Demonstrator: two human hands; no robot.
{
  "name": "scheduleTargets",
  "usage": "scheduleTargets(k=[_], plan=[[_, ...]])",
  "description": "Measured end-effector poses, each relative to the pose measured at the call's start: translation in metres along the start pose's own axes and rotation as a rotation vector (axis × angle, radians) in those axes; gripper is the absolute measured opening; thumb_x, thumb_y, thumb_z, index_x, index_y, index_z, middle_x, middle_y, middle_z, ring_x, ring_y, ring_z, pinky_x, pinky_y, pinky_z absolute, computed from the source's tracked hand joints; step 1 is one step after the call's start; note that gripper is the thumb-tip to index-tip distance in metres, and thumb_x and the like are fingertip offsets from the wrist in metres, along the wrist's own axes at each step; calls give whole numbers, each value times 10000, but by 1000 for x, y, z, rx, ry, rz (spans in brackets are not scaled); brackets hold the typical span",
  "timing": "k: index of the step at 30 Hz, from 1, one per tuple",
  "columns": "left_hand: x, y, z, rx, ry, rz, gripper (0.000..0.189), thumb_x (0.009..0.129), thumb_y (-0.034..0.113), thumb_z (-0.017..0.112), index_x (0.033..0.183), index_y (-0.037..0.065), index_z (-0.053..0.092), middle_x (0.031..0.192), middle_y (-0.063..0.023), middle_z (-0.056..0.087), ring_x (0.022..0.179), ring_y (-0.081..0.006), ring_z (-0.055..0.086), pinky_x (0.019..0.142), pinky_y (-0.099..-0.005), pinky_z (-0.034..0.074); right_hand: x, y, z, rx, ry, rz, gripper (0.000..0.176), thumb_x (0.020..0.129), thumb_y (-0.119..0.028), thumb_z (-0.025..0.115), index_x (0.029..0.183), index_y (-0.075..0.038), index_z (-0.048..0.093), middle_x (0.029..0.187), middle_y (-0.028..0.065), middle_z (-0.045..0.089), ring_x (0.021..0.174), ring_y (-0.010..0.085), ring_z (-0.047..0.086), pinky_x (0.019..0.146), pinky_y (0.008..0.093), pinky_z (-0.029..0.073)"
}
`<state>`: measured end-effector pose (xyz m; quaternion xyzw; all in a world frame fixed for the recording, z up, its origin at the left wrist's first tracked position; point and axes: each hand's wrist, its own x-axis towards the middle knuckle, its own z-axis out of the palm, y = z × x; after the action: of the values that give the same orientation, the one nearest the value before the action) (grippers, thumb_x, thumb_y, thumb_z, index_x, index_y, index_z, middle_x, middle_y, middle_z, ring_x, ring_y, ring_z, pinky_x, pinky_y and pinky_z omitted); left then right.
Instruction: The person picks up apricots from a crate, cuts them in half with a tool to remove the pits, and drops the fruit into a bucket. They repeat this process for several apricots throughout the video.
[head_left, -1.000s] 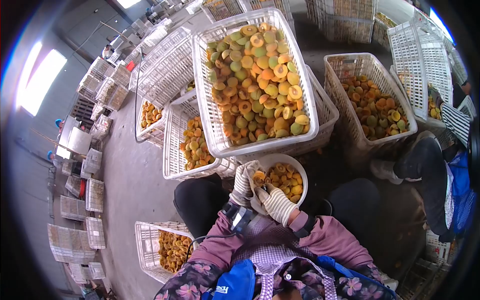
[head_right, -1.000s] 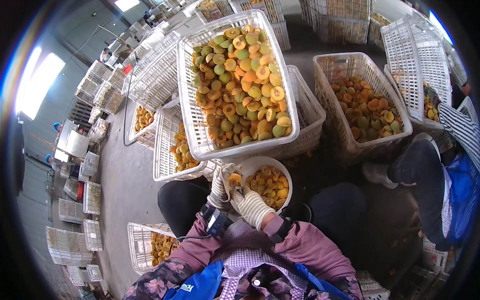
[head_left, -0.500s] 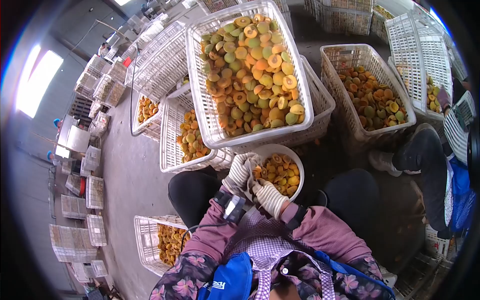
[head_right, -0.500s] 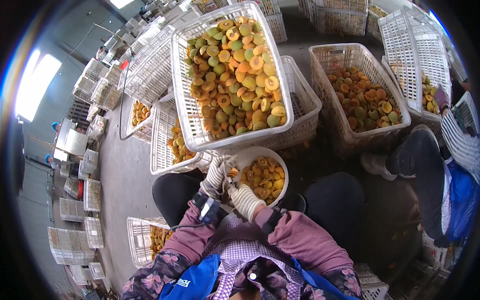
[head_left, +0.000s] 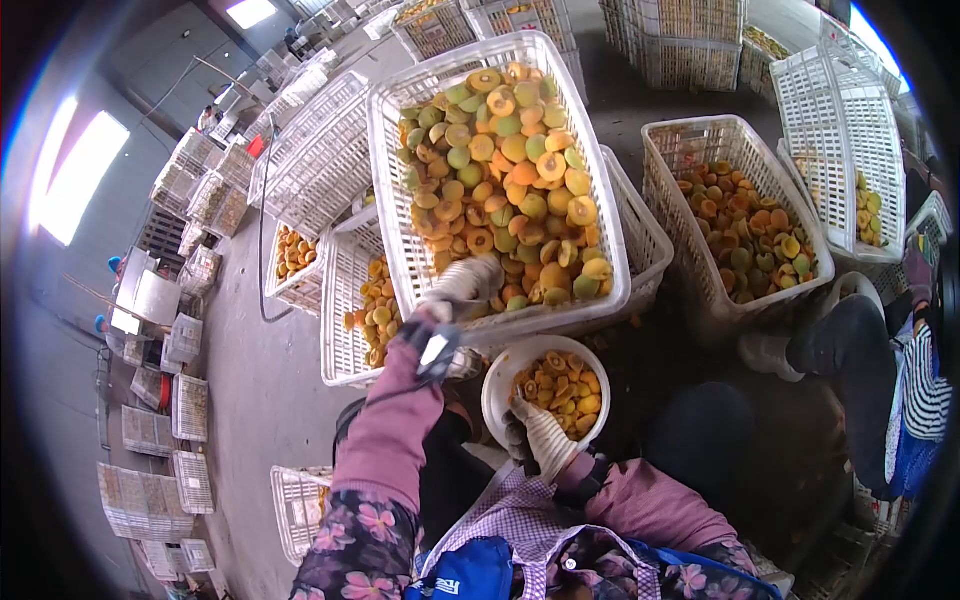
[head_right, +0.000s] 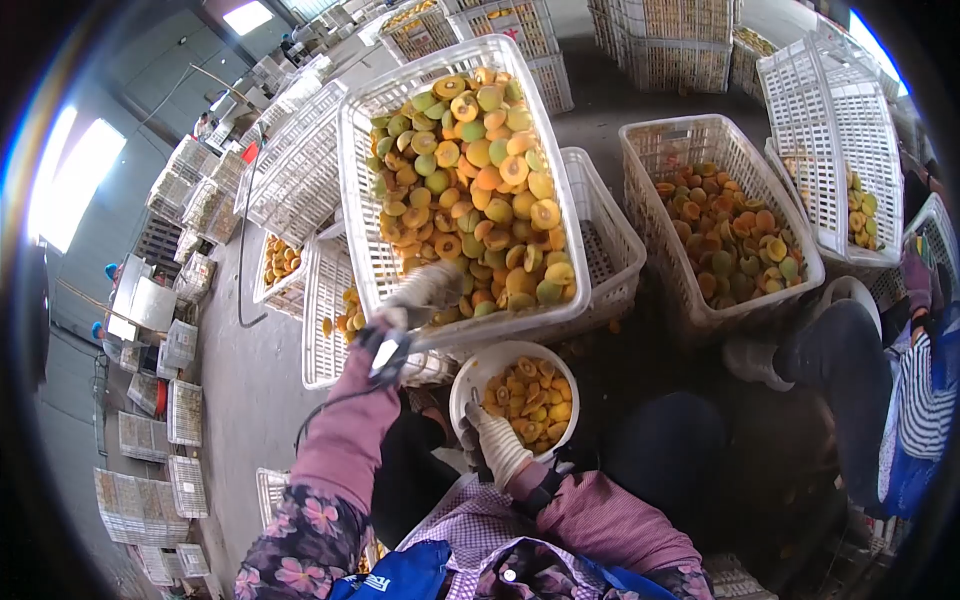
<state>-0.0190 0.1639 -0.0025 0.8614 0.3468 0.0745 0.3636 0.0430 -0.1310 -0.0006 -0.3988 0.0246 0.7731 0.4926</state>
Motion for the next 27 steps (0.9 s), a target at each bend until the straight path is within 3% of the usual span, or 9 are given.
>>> scheduleTargets(k=[1,2,5,17,20,21,24,27], plan=[[17,-29,18,421,-185,21,385,853,405,441,875,56,600,767,-107,592,631,-224,526,590,-347,436,6,0,-1,16,-7,25,324,857,-417,526,760,-109,558,556,-5,482,396,125,405,376,251,322],[32,-55,36,551,-280,55,391,845,415,447,840,62,616,758,-112,592,658,-252,546,612,-381,452,10,0,-1,17,-6,19,324,857,-417,526,760,-109,558,556,-5,482,396,125,405,376,251,322],[31,-57,41,682,-456,-181,372,843,401,451,855,69,619,783,-111,596,683,-253,552,625,-379,454,15,-4,5,-51,66,-8,319,864,-417,520,716,-134,515,510,-14,434,384,122,384,368,251,317],[10,-47,28,780,-474,-268,307,833,344,468,915,96,629,885,-106,611,782,-258,575,675,-371,465,-12,-12,9,-146,36,-32,274,871,-391,522,760,-142,549,536,-7,493,382,129,439,348,270,350],[7,-39,19,813,-481,-273,295,830,330,472,930,103,631,911,-105,615,807,-259,581,687,-369,468,20,8,-7,-108,59,-203,261,872,-357,539,915,-113,621,706,-10,604,531,108,537,479,248,423],[6,-37,18,825,-485,-275,291,829,325,473,935,105,632,919,-105,617,815,-260,583,691,-368,469,2,-2,-1,-127,87,-170,260,869,-346,551,921,-104,628,733,-14,604,567,107,545,522,251,438],[5,-35,17,856,-498,-260,282,827,311,477,950,112,634,945,-104,621,840,-261,589,704,-366,471,17,3,-9,-143,82,-250,252,874,-337,546,918,-104,630,748,-8,608,581,118,557,525,263,447],[6,-50,22,890,-527,-219,276,824,297,482,965,118,637,970,-103,625,865,-262,595,717,-364,474,3,3,-3,-177,95,-197,271,887,-353,524,885,-108,640,729,-4,614,576,126,562,531,271,450]])
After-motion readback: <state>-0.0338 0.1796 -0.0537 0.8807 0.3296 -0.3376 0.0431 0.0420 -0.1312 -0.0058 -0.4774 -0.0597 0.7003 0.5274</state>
